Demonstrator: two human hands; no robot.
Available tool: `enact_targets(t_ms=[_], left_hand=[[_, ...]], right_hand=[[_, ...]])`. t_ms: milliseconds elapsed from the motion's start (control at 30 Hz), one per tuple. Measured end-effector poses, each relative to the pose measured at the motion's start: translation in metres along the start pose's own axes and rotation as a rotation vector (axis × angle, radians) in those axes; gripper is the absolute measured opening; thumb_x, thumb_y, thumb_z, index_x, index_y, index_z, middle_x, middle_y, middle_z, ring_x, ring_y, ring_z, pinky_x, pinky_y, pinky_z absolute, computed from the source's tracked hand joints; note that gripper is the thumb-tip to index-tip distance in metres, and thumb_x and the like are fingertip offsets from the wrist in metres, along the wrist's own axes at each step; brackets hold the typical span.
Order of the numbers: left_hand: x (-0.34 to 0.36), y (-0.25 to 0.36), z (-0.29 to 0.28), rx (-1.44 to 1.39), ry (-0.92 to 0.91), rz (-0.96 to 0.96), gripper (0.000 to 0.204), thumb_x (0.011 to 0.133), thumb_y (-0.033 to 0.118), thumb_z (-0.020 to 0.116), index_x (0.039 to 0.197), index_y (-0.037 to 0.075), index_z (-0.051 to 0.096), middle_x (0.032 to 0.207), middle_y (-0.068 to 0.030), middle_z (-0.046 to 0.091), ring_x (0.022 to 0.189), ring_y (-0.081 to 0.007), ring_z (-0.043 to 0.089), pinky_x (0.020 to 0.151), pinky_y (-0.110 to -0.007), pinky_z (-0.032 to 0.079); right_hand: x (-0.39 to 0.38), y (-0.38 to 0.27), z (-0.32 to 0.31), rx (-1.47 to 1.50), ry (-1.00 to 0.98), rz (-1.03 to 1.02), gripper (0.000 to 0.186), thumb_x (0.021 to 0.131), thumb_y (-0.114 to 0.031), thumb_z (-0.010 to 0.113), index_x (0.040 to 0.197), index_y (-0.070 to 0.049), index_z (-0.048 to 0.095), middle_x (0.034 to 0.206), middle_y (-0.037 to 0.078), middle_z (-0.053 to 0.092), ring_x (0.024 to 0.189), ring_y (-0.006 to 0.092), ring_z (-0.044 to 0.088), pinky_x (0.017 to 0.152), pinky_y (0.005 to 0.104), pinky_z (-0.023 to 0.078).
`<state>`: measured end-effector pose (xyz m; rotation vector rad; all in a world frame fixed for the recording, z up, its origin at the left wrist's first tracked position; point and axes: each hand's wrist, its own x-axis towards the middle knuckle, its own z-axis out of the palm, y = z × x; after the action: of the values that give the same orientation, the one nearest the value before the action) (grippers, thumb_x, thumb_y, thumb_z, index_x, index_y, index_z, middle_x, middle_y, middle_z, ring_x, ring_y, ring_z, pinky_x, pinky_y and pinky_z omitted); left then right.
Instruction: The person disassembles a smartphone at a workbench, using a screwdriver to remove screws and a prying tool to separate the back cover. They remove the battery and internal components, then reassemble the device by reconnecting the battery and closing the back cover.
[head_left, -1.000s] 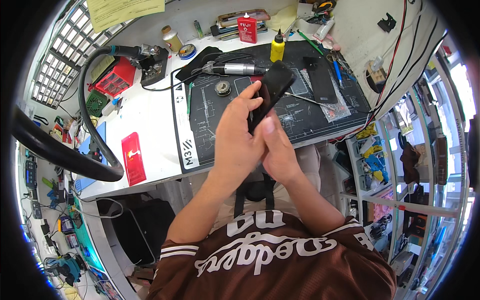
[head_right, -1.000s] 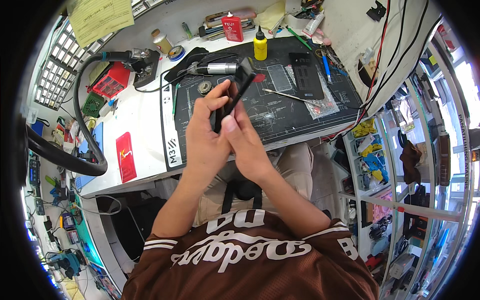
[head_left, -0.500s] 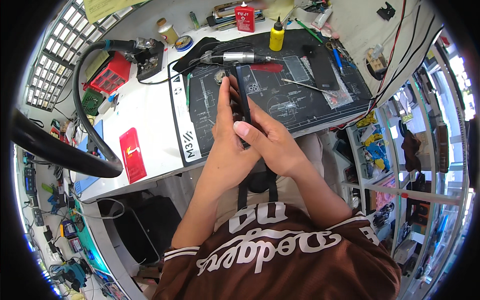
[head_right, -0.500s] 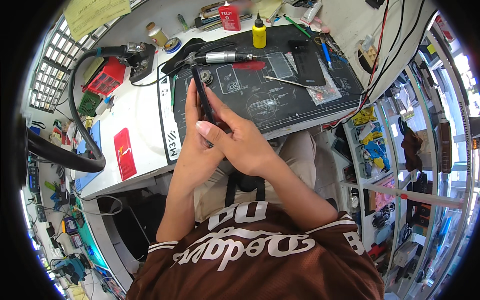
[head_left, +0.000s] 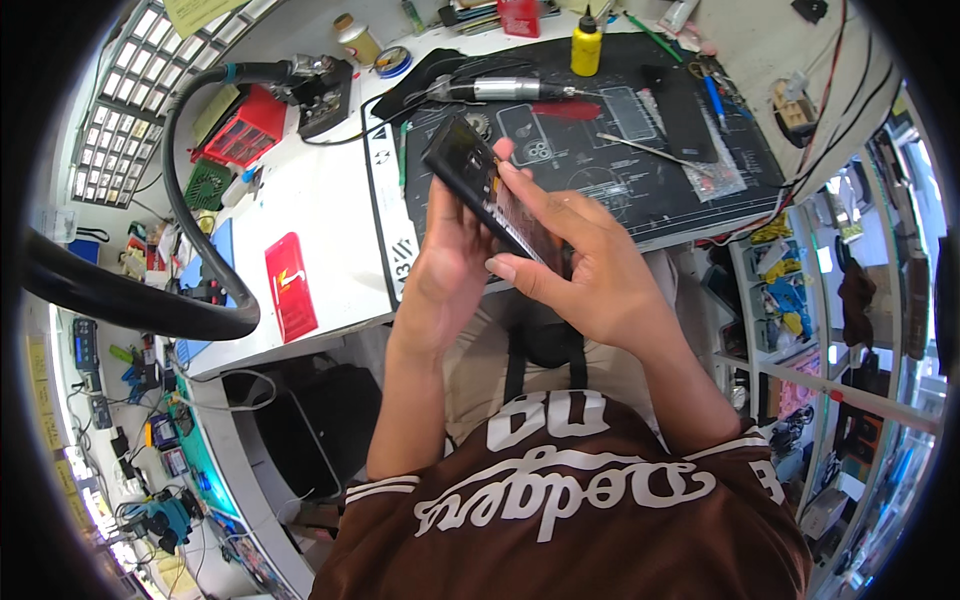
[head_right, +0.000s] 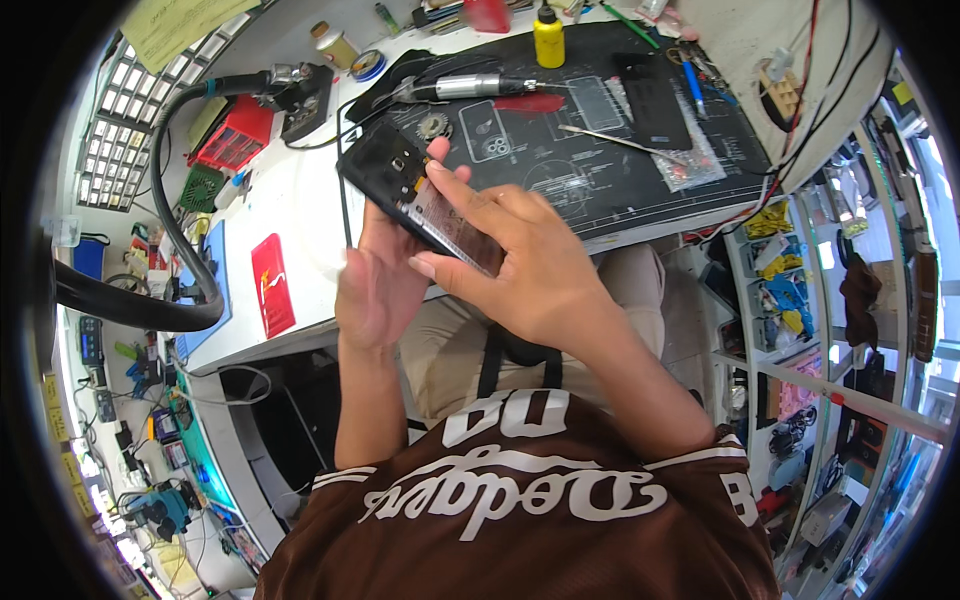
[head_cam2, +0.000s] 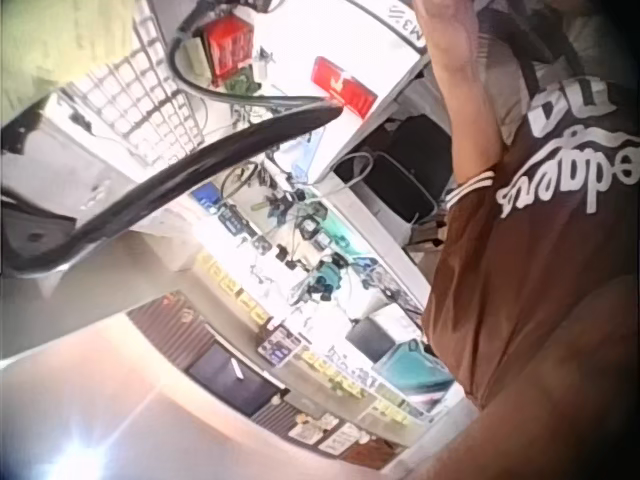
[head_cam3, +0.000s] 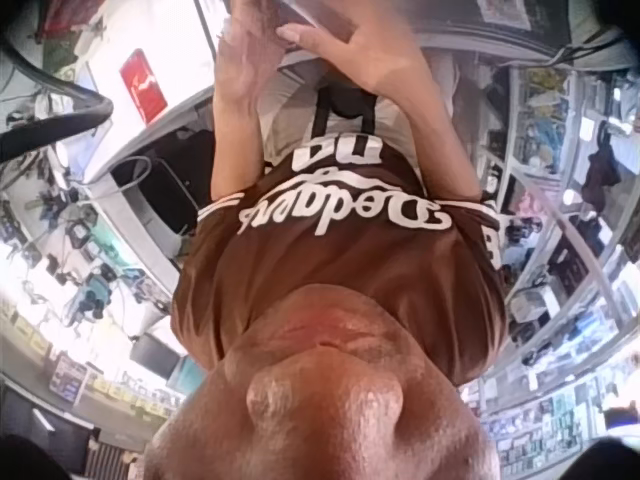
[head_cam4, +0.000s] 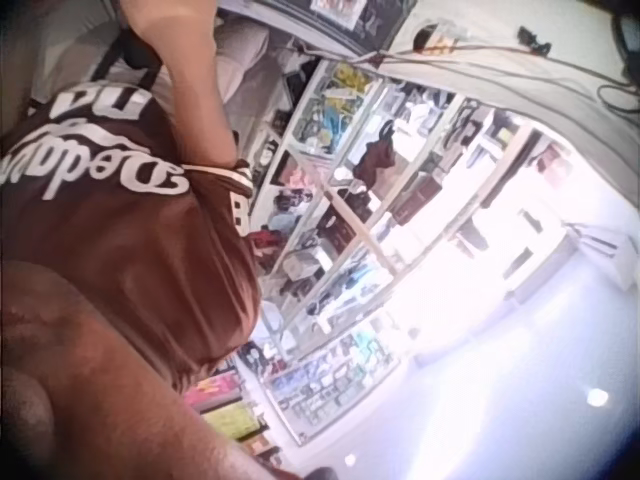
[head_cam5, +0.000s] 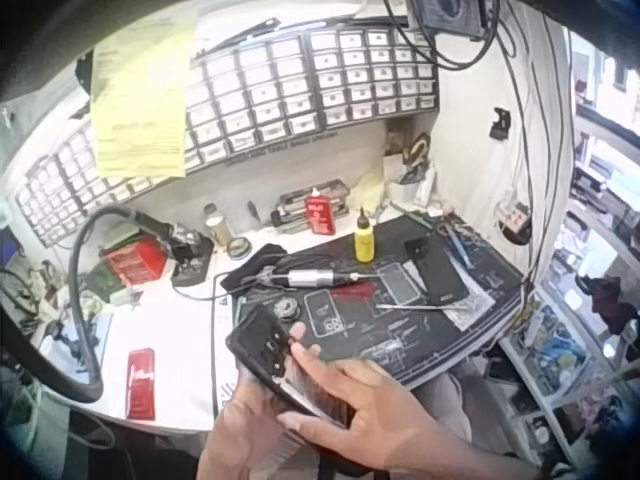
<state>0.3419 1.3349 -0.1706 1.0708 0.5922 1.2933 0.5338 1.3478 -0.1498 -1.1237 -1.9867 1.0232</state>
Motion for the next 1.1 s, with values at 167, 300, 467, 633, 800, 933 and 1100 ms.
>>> enact_targets(t_ms=[167, 300, 467, 633, 800, 933, 1100], left_hand=[[0.015, -0.01, 0.019, -0.369, 0.247, 0.16, 0.11, 0.096, 0.09, 0.036, 0.171, 0.011, 0.025, 0.149, -0.0169, 0.053, 0.142, -0.0341, 0.054, 0.118, -0.05, 0.049], [0.022, -0.014, 0.02, -0.521, 0.26, 0.229, 0.106, 0.096, 0.091, 0.031, 0.164, 0.011, 0.037, 0.114, -0.0082, 0.062, 0.112, -0.0267, 0.065, 0.105, -0.045, 0.056], [0.024, -0.013, 0.006, -0.545, 0.2, 0.207, 0.113, 0.088, 0.099, 0.039, 0.16, 0.012, 0.046, 0.115, -0.0066, 0.058, 0.109, -0.0261, 0.056, 0.103, -0.044, 0.05], [0.031, -0.009, 0.019, -0.473, 0.294, 0.217, 0.104, 0.095, 0.092, 0.031, 0.161, 0.012, 0.044, 0.109, -0.0056, 0.063, 0.099, -0.0219, 0.064, 0.095, -0.039, 0.056], [0.036, -0.011, 0.015, -0.413, 0.332, 0.218, 0.108, 0.093, 0.094, 0.035, 0.161, 0.011, 0.043, 0.108, -0.0055, 0.063, 0.097, -0.0211, 0.064, 0.094, -0.038, 0.056], [0.035, -0.005, 0.017, -0.383, 0.374, 0.194, 0.107, 0.092, 0.094, 0.038, 0.159, 0.011, 0.044, 0.107, -0.0057, 0.063, 0.097, -0.0209, 0.064, 0.093, -0.038, 0.055], [0.036, 0.0, 0.001, -0.567, 0.268, 0.156, 0.108, 0.089, 0.095, 0.045, 0.154, 0.009, 0.049, 0.112, -0.0066, 0.061, 0.102, -0.0238, 0.061, 0.098, -0.043, 0.052]], right_hand=[[-0.008, -0.006, 0.017, -0.258, 0.102, -0.106, 0.078, 0.082, -0.035, 0.091, 0.155, -0.025, 0.063, 0.133, 0.014, 0.062, 0.119, 0.0343, 0.059, 0.103, 0.0443, 0.051], [-0.008, 0.003, 0.021, -0.186, 0.195, -0.233, 0.068, 0.082, -0.03, 0.091, 0.146, -0.022, 0.071, 0.137, 0.012, 0.062, 0.118, 0.0332, 0.058, 0.1, 0.0435, 0.051], [0.001, -0.006, 0.005, -0.006, 0.198, -0.337, 0.04, 0.084, -0.012, 0.088, 0.123, -0.014, 0.082, 0.123, 0.007, 0.07, 0.11, 0.0269, 0.064, 0.094, 0.0383, 0.053], [0.013, -0.015, 0.01, 0.039, 0.233, -0.402, 0.028, 0.083, 0.001, 0.085, 0.11, -0.008, 0.082, 0.104, 0.005, 0.074, 0.092, 0.0235, 0.069, 0.081, 0.0339, 0.056], [0.021, -0.02, 0.004, 0.008, 0.216, -0.448, 0.023, 0.082, 0.004, 0.084, 0.103, -0.004, 0.079, 0.098, 0.007, 0.075, 0.087, 0.0233, 0.07, 0.077, 0.0333, 0.056], [0.017, -0.025, -0.005, 0.217, 0.043, -0.264, 0.019, 0.085, 0.008, 0.076, 0.101, -0.002, 0.074, 0.096, 0.008, 0.074, 0.082, 0.0186, 0.065, 0.073, 0.0312, 0.053], [0.016, -0.009, -0.023, 0.909, 0.092, 0.121, 0.009, 0.098, -0.011, 0.054, 0.091, -0.005, 0.057, 0.081, 0.005, 0.056, 0.073, 0.0151, 0.053, 0.067, 0.028, 0.044]])
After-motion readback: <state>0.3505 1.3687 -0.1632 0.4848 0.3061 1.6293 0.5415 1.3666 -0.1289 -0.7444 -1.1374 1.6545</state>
